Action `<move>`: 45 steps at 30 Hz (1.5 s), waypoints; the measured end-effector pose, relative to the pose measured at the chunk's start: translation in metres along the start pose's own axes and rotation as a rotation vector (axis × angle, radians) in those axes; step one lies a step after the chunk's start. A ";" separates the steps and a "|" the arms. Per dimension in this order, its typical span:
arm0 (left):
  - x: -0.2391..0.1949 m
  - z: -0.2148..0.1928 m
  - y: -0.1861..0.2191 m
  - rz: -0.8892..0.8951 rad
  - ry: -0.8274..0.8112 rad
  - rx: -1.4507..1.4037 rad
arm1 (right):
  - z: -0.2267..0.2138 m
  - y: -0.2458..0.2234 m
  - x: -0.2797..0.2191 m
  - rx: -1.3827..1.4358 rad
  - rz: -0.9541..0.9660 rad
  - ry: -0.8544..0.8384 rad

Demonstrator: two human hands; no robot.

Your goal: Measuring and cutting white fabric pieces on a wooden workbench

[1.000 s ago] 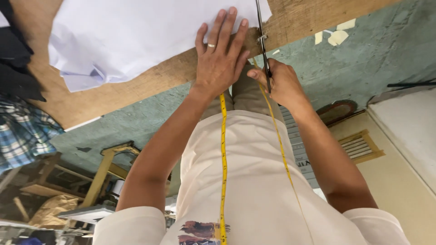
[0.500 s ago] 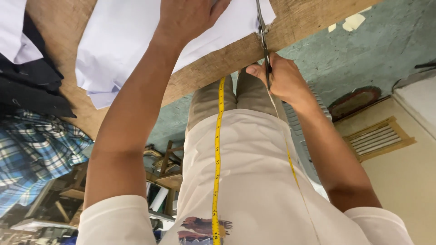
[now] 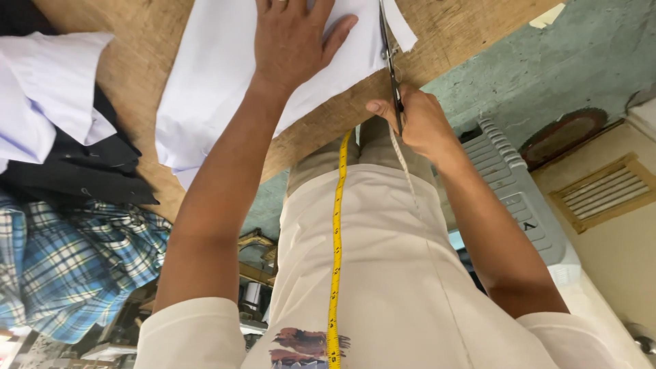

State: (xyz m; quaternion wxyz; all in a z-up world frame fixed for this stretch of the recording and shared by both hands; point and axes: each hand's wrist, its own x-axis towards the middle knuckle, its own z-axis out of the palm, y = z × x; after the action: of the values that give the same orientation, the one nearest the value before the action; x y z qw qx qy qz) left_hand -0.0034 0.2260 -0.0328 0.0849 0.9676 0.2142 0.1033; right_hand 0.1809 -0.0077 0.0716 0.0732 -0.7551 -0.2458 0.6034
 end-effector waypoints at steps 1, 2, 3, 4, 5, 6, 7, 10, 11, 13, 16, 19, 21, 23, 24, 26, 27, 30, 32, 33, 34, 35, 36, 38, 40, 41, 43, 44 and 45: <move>0.001 -0.003 -0.001 0.005 -0.003 0.002 | -0.002 -0.009 -0.001 0.006 -0.001 0.000; 0.003 -0.004 -0.001 0.013 0.009 0.022 | -0.005 -0.017 -0.002 -0.026 0.054 -0.029; 0.005 -0.005 0.000 0.020 0.022 0.041 | -0.008 -0.024 -0.002 -0.058 0.108 -0.058; 0.005 -0.006 0.000 0.024 0.021 0.036 | -0.005 -0.023 0.000 -0.055 0.113 -0.056; 0.005 -0.006 0.000 0.021 -0.002 0.039 | -0.002 -0.021 0.002 -0.031 0.072 -0.021; 0.007 -0.007 0.000 0.019 -0.022 0.043 | 0.000 -0.021 0.006 -0.008 0.029 0.016; 0.008 -0.007 0.001 0.023 -0.020 0.040 | 0.002 -0.017 0.007 -0.006 0.032 0.020; 0.009 -0.011 -0.001 0.033 -0.059 0.077 | 0.001 -0.022 0.010 -0.009 -0.031 0.040; 0.010 -0.012 -0.001 0.029 -0.052 0.072 | -0.003 -0.031 0.010 0.006 0.001 0.010; 0.008 -0.014 0.001 0.028 -0.051 0.057 | -0.005 -0.040 0.008 0.025 0.043 -0.020; 0.011 -0.013 0.000 0.028 -0.054 0.027 | 0.000 -0.038 0.015 0.029 0.040 0.037; 0.010 -0.010 0.000 0.011 -0.102 0.021 | 0.002 -0.041 0.018 0.034 -0.029 0.091; 0.009 -0.010 0.000 -0.002 -0.094 -0.041 | -0.008 -0.066 0.011 0.092 0.056 -0.008; 0.010 -0.015 0.001 0.003 -0.079 -0.055 | -0.006 -0.075 0.013 0.140 0.072 0.001; 0.014 -0.017 -0.002 0.008 -0.056 -0.057 | -0.008 -0.081 0.017 0.186 0.075 0.014; 0.014 -0.013 0.000 0.008 -0.049 -0.091 | -0.003 -0.070 0.020 0.184 0.035 0.045; 0.012 -0.012 0.000 0.004 -0.047 -0.122 | 0.000 -0.066 0.021 0.183 -0.006 0.068; 0.013 -0.013 0.001 -0.002 -0.023 -0.109 | -0.015 -0.087 0.016 0.225 0.074 -0.002; 0.011 -0.011 0.000 -0.004 -0.026 -0.114 | -0.014 -0.090 0.021 0.191 0.089 0.015; 0.011 -0.010 0.000 -0.007 -0.027 -0.115 | -0.015 -0.091 0.024 0.156 0.100 0.031; 0.011 -0.009 0.001 -0.007 -0.025 -0.117 | -0.013 -0.087 0.024 0.155 0.101 0.034; 0.011 -0.008 0.001 -0.002 -0.019 -0.122 | -0.011 -0.083 0.024 0.165 0.050 0.065; 0.010 -0.008 -0.001 -0.003 -0.013 -0.123 | -0.008 -0.081 0.025 0.171 -0.005 0.092; 0.010 -0.009 0.000 0.002 -0.024 -0.117 | -0.019 -0.092 0.023 0.188 0.050 0.050; 0.010 -0.010 0.000 0.008 -0.034 -0.118 | -0.025 -0.094 0.024 0.203 0.112 0.010; 0.010 -0.011 0.000 0.010 -0.032 -0.109 | -0.026 -0.090 0.027 0.170 0.044 0.035; 0.012 -0.010 0.001 0.009 -0.029 -0.097 | -0.030 -0.085 0.030 0.133 -0.027 0.056; 0.011 -0.010 0.000 0.012 -0.033 -0.100 | -0.031 -0.083 0.031 0.152 -0.012 0.050; 0.010 -0.011 -0.001 0.016 -0.038 -0.103 | -0.031 -0.082 0.031 0.171 0.003 0.044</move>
State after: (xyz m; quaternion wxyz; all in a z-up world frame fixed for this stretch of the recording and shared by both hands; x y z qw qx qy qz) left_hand 0.0029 0.2323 -0.0210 0.1380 0.9654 0.1992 0.0964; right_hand 0.1922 0.0833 0.0856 0.1420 -0.7595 -0.1906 0.6055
